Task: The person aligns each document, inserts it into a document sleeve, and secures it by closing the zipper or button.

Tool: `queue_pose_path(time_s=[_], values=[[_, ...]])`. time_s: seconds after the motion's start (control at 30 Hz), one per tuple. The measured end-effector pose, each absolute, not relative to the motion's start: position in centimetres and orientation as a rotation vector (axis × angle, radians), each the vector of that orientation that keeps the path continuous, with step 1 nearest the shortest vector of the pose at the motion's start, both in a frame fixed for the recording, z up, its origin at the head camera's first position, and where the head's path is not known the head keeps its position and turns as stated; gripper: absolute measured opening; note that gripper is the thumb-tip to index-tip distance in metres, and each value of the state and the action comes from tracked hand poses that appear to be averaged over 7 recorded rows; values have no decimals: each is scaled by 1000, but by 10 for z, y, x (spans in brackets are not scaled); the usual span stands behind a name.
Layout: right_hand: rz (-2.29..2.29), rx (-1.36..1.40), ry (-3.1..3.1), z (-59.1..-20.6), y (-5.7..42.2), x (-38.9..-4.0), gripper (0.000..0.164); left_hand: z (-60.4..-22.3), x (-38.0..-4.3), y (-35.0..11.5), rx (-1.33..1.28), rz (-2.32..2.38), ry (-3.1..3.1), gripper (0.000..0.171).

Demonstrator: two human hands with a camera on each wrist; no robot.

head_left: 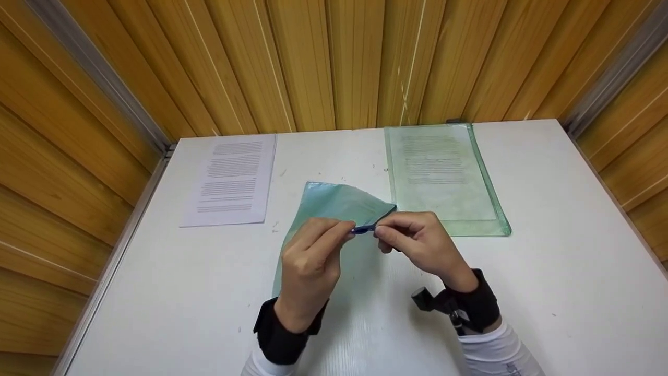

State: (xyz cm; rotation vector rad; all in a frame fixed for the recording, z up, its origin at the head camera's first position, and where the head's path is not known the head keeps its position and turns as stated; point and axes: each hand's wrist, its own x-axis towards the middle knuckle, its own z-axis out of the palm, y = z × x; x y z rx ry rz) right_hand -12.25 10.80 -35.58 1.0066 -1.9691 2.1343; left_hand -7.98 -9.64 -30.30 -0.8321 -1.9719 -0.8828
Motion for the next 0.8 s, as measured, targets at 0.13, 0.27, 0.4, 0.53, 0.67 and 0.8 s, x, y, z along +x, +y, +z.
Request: queue_pose_path(time_s=[0.13,0.27,0.4,0.53,0.67,0.8], values=[[2112,1012,-1974,-354,108,-122,15,-303,-80,-97,-828,-889,-1976,12],[2081,1010,-1985,-353,108,-121,15,-302,-80,-97,-834,-881,-1962,10],[2054,1008,-1989,-353,108,-121,15,-301,-81,-96,-837,-874,-1948,10],[2057,1000,-1992,-353,108,-121,15,-300,-81,-96,-842,-867,-1935,11],[2101,981,-2000,-354,109,-122,13,-301,-81,-95,-848,-857,-1918,11],[2135,952,-2005,-354,109,-123,12,-302,-82,-95,-850,-854,-1917,11]])
